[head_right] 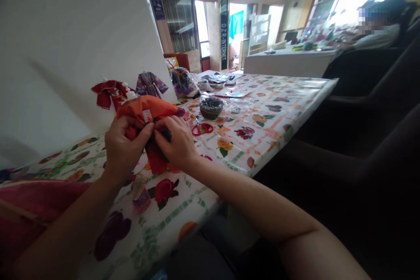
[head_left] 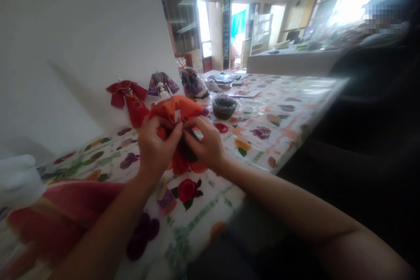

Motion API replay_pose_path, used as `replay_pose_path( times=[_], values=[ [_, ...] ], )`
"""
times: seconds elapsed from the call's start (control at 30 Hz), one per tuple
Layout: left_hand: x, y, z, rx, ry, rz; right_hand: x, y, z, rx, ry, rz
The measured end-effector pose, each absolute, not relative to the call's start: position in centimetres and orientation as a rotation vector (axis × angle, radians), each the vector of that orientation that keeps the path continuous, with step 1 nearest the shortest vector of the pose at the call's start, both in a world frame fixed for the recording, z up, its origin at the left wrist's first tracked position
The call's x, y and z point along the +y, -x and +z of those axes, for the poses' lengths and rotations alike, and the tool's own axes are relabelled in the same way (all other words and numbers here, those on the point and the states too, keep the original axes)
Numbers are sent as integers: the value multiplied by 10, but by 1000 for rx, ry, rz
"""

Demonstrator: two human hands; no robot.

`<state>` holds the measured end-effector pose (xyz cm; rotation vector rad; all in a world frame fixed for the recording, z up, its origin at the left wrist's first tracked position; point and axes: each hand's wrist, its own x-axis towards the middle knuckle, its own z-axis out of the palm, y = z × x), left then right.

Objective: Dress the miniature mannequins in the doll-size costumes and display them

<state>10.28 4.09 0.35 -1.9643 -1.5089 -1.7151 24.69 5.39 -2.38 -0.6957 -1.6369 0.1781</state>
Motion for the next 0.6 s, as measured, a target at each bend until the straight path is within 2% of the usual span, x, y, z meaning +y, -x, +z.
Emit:
replay_pose_path(
  times=[0.27,0.6],
  values=[
    [43,-104,4,-1519,1943,-1743,54,-252,-24,-1585,641,307],
    [40,-103,5,-1506,1978,-1746,53,-250,-19,-1596,662,269]
  ],
)
